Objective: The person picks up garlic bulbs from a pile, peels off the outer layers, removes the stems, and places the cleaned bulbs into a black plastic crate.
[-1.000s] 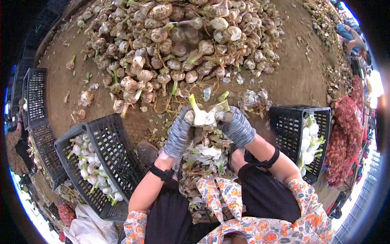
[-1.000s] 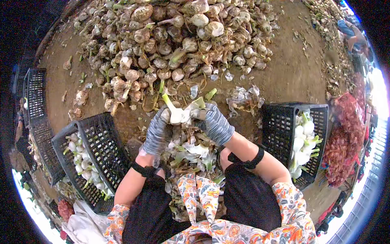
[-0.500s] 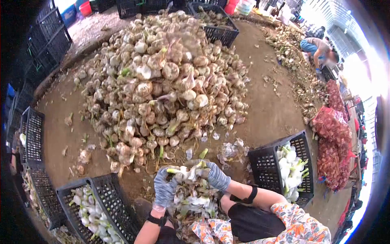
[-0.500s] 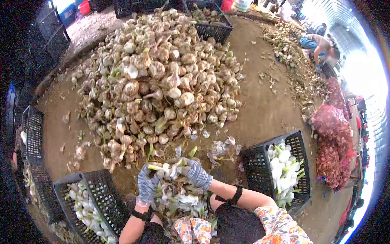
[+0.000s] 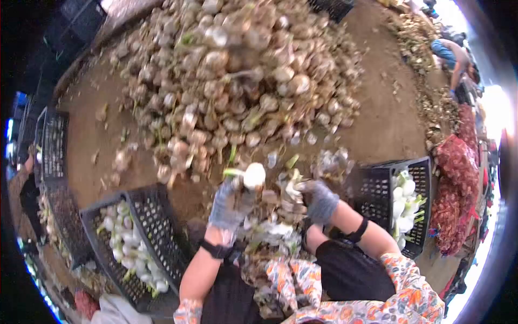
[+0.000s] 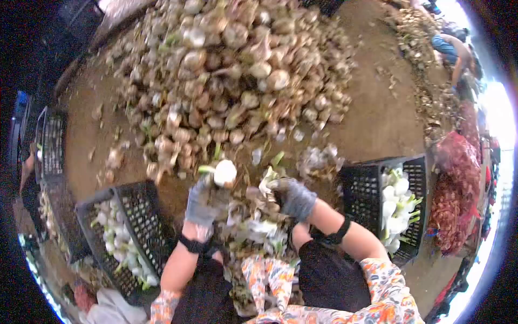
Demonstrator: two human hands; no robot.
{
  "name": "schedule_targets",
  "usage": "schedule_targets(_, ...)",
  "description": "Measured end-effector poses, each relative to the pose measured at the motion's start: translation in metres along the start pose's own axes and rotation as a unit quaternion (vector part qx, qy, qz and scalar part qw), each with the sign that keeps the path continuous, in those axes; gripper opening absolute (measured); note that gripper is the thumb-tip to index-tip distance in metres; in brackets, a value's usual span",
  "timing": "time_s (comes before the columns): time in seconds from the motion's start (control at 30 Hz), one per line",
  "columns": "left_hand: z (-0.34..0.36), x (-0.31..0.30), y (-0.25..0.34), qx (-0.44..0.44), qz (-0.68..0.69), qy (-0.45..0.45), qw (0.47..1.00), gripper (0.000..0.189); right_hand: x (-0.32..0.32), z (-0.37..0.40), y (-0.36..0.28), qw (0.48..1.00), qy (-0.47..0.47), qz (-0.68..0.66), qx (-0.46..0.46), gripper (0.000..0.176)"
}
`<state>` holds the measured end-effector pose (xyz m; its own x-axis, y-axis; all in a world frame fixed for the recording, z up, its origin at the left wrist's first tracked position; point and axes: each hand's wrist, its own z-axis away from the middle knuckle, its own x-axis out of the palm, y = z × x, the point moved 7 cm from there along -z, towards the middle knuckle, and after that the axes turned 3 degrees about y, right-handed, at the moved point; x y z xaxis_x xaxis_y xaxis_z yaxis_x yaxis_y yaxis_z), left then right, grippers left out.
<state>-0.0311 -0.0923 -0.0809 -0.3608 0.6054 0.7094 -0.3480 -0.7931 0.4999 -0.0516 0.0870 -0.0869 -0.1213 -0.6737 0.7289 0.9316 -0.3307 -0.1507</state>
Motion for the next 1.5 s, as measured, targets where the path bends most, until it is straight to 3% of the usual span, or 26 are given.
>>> schedule_targets(0.03,-0.01,-0.006,-0.01,-0.043,0.166,0.006,0.985,0.037,0.011,0.01,0.0,0.996,-0.07,0.056,-0.011,0.019)
schedule_targets(0.1,-0.013,-0.007,-0.011,-0.049,0.233,0.037,0.971,0.034,0.048,0.03,-0.009,0.963,-0.271,0.004,0.014,0.022)
schedule_targets(0.13,-0.012,-0.007,-0.012,-0.049,0.235,0.046,0.97,0.034,0.019,0.04,-0.021,0.989,-0.071,0.112,-0.069,0.026)
schedule_targets(0.17,-0.011,-0.005,-0.014,-0.066,0.257,0.05,0.963,0.033,0.016,0.033,-0.015,0.975,-0.18,0.13,-0.013,0.033)
schedule_targets(0.2,-0.011,-0.003,-0.016,-0.083,0.277,0.052,0.956,0.031,0.027,0.03,-0.015,0.912,-0.144,0.385,-0.021,0.035)
schedule_targets(0.23,-0.01,-0.005,-0.017,-0.083,0.275,0.054,0.956,0.031,0.038,0.026,-0.015,0.784,-0.097,0.613,-0.027,0.038)
schedule_targets(0.27,-0.009,-0.009,-0.02,-0.088,0.25,0.065,0.962,0.031,0.033,0.019,-0.008,0.578,-0.079,0.812,0.007,0.039)
schedule_targets(0.3,-0.006,-0.009,-0.022,-0.095,0.226,0.076,0.966,0.031,0.038,0.012,-0.006,0.58,-0.079,0.811,0.007,0.039)
schedule_targets(0.33,-0.001,0.001,-0.014,-0.021,0.089,0.029,0.995,0.031,0.042,0.006,-0.016,0.538,-0.011,0.842,-0.044,0.038)
schedule_targets(0.37,0.0,0.003,-0.015,-0.025,0.092,0.03,0.995,0.031,0.045,0.004,-0.028,0.488,0.059,0.866,-0.093,0.037)
schedule_targets(0.4,-0.001,0.004,-0.019,-0.04,0.116,0.046,0.991,0.032,0.044,0.004,-0.036,0.699,0.071,0.697,-0.145,0.034)
schedule_targets(0.43,-0.001,0.007,-0.021,-0.053,0.14,0.061,0.987,0.033,0.052,0.005,-0.035,0.698,0.073,0.698,-0.142,0.034)
schedule_targets(0.5,0.003,0.018,-0.019,-0.051,0.119,0.065,0.99,0.032,0.071,0.007,-0.041,0.865,0.133,0.437,-0.206,0.027)
schedule_targets(0.53,0.006,0.019,-0.021,-0.054,0.118,0.082,0.988,0.03,0.068,-0.002,-0.037,0.866,0.136,0.435,-0.207,0.027)
schedule_targets(0.6,0.005,0.017,-0.028,-0.035,0.123,0.109,0.986,0.027,0.068,-0.01,-0.041,0.751,0.151,0.547,-0.337,0.03)
schedule_targets(0.63,0.005,0.014,-0.029,-0.038,0.121,0.109,0.986,0.027,0.065,-0.01,-0.039,0.753,0.153,0.545,-0.336,0.03)
schedule_targets(0.73,0.004,0.011,-0.032,-0.072,0.152,0.115,0.979,0.028,0.055,-0.014,-0.027,0.889,0.091,0.38,-0.241,0.023)
schedule_targets(0.9,0.005,0.013,-0.035,-0.071,0.134,0.134,0.979,0.027,0.052,-0.005,-0.032,0.891,0.071,0.395,-0.214,0.029)
schedule_targets(0.97,0.003,0.015,-0.03,-0.024,0.1,0.118,0.988,0.026,0.053,-0.001,-0.04,0.782,0.084,0.519,-0.334,0.029)
schedule_targets(1.0,0.002,0.017,-0.023,0.022,0.064,0.101,0.993,0.026,0.057,-0.001,-0.035,0.863,0.132,0.42,-0.249,0.023)
schedule_targets(1.13,0.003,0.015,-0.013,0.112,-0.096,0.116,0.982,0.03,0.06,0.002,-0.04,0.797,0.127,0.49,-0.329,0.02)
schedule_targets(1.23,0.002,0.01,-0.017,0.086,-0.132,0.113,0.981,0.029,0.041,-0.003,-0.044,0.834,0.125,0.445,-0.301,0.02)
schedule_targets(1.3,0.0,0.001,-0.022,0.087,-0.097,0.151,0.98,0.026,0.005,-0.01,-0.048,0.817,0.164,0.462,-0.304,0.02)
schedule_targets(1.4,0.003,0.004,-0.023,0.011,0.007,0.179,0.984,0.02,-0.018,-0.007,-0.062,0.705,0.242,0.58,-0.328,0.025)
schedule_targets(1.43,0.002,-0.001,-0.025,0.01,0.008,0.181,0.983,0.02,-0.02,-0.006,-0.061,0.706,0.242,0.58,-0.326,0.025)
schedule_targets(1.5,-0.001,-0.012,-0.045,-0.097,0.094,0.184,0.974,0.018,0.022,0.014,-0.061,0.389,0.235,0.752,-0.477,0.023)
